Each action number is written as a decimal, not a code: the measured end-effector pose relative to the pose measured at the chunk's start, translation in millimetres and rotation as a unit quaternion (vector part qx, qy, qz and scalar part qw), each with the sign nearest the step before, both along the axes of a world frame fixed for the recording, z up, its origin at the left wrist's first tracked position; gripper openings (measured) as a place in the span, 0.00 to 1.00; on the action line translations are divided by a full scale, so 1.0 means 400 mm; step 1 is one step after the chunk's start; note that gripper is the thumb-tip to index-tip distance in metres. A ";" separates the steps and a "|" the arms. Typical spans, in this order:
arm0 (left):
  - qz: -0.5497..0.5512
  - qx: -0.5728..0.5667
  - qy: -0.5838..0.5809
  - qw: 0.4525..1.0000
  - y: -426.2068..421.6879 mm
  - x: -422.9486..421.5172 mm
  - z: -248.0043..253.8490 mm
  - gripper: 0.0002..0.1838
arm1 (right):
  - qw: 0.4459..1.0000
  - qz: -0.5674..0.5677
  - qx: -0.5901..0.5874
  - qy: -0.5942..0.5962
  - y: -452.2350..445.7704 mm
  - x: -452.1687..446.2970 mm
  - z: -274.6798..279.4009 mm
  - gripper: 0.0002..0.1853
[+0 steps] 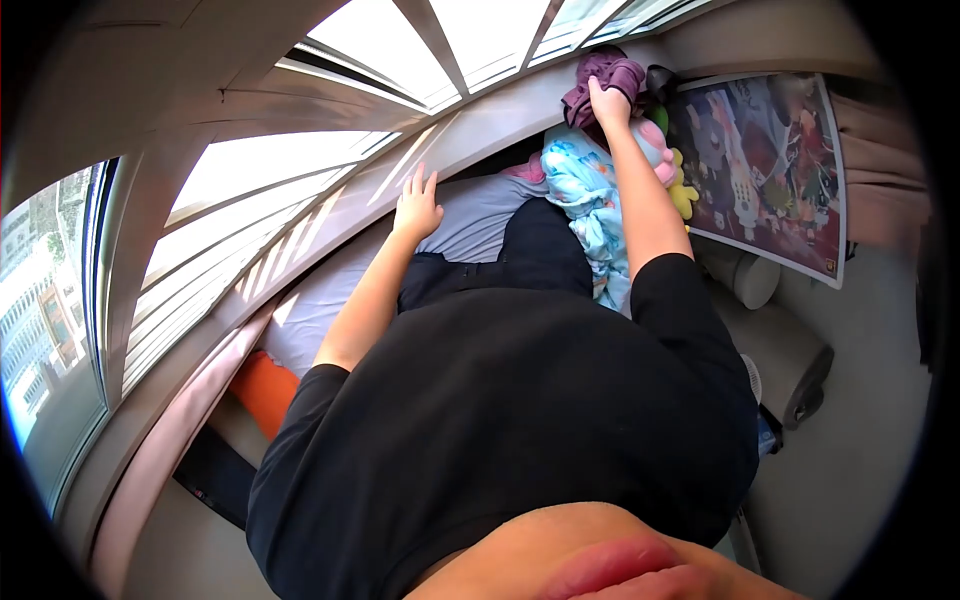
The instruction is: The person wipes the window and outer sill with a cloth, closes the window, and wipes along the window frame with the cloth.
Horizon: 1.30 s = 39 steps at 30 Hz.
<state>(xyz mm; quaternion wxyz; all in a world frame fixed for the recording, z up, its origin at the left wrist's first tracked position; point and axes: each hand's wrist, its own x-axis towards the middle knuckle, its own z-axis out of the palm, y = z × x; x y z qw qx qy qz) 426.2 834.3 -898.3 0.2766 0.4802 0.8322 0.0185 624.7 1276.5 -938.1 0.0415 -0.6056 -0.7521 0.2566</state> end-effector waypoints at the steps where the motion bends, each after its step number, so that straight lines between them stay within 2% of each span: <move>1: 0.014 -0.042 -0.013 0.999 -0.007 0.006 -0.006 0.47 | 0.999 0.032 -0.013 -0.017 0.007 -0.017 -0.008 0.46; 4: 0.037 -0.075 -0.013 0.996 -0.026 0.038 -0.017 0.50 | 0.991 0.068 -0.074 -0.089 0.019 -0.065 -0.038 0.47; 5: 0.041 -0.056 -0.009 0.998 -0.033 0.049 -0.024 0.53 | 0.990 0.057 -0.075 -0.108 0.030 -0.076 -0.049 0.47; 8: 0.057 -0.015 0.009 0.998 -0.036 0.072 -0.049 0.55 | 0.995 0.025 -0.012 -0.093 0.115 -0.055 -0.088 0.42; 9: 0.066 -0.006 0.010 0.998 -0.036 0.082 -0.058 0.56 | 0.994 -0.013 0.094 -0.050 0.147 -0.041 -0.118 0.39; 10: 0.070 -0.007 0.010 0.997 -0.022 0.093 -0.047 0.58 | 0.994 -0.030 0.102 -0.039 0.187 -0.022 -0.111 0.39; 14: 0.116 0.006 0.031 0.993 0.013 0.136 -0.065 0.60 | 0.989 0.014 0.075 -0.126 0.369 0.058 -0.164 0.41; 16: 0.150 0.024 0.045 0.987 0.015 0.156 -0.073 0.60 | 0.969 0.019 0.232 -0.086 0.385 0.068 -0.226 0.41; 18: 0.176 0.036 0.039 0.983 0.012 0.166 -0.090 0.60 | 0.969 0.015 0.230 -0.086 0.357 0.058 -0.228 0.39; 20: 0.180 0.055 0.046 0.981 0.008 0.166 -0.093 0.59 | 0.983 0.010 0.154 -0.101 0.280 0.017 -0.185 0.25; 21: 0.188 0.074 0.034 0.979 0.004 0.165 -0.094 0.58 | 0.925 0.047 0.375 0.044 0.222 -0.005 -0.213 0.24; 22: 0.191 0.076 0.032 0.978 -0.005 0.164 -0.098 0.58 | 0.906 0.041 0.412 0.091 0.143 -0.048 -0.182 0.23; 23: 0.183 0.098 0.033 0.978 -0.015 0.160 -0.108 0.57 | 0.914 0.030 0.400 0.060 0.059 -0.081 -0.194 0.22; 24: 0.175 0.120 0.035 0.977 -0.027 0.155 -0.116 0.56 | 0.953 0.059 0.295 0.018 -0.038 -0.115 -0.157 0.21; 26: 0.173 0.151 0.025 0.973 -0.045 0.144 -0.100 0.52 | 0.925 0.084 0.368 0.049 -0.203 -0.197 -0.172 0.20; 27: 0.160 0.178 0.015 0.971 -0.066 0.129 -0.099 0.49 | 0.937 0.075 0.337 0.048 -0.297 -0.241 -0.167 0.19; 28: 0.149 0.204 0.004 0.968 -0.090 0.112 -0.100 0.47 | 0.928 0.070 0.351 0.102 -0.382 -0.285 -0.177 0.20; 29: 0.144 0.232 0.014 0.962 -0.114 0.096 -0.090 0.42 | 0.942 0.102 0.311 0.074 -0.482 -0.319 -0.154 0.19; 30: 0.157 0.236 0.016 0.959 -0.155 0.078 -0.102 0.42 | 0.952 0.155 0.265 0.017 -0.573 -0.349 -0.161 0.18; 31: 0.179 0.251 0.008 0.951 -0.194 0.059 -0.117 0.41 | 0.947 0.147 0.275 0.080 -0.655 -0.388 -0.192 0.16; 32: 0.203 0.266 0.001 0.942 -0.234 0.043 -0.129 0.39 | 0.879 0.180 0.436 0.072 -0.718 -0.427 -0.260 0.22; 34: 0.266 0.284 0.056 0.920 -0.330 0.012 -0.152 0.36 | 0.891 0.209 0.390 0.100 -0.882 -0.483 -0.241 0.21; 36: 0.327 0.294 0.096 0.893 -0.439 -0.028 -0.181 0.35 | 0.877 0.223 0.392 0.163 -1.017 -0.542 -0.228 0.19; 37: 0.344 0.294 0.121 0.884 -0.496 -0.047 -0.185 0.36 | 0.883 0.264 0.369 0.122 -1.083 -0.564 -0.251 0.18; 38: 0.360 0.296 0.148 0.872 -0.553 -0.071 -0.197 0.37 | 0.845 0.306 0.427 0.099 -1.146 -0.592 -0.249 0.19; 39: 0.377 0.299 0.164 0.861 -0.610 -0.093 -0.210 0.37 | 0.883 0.328 0.308 0.137 -1.215 -0.605 -0.247 0.18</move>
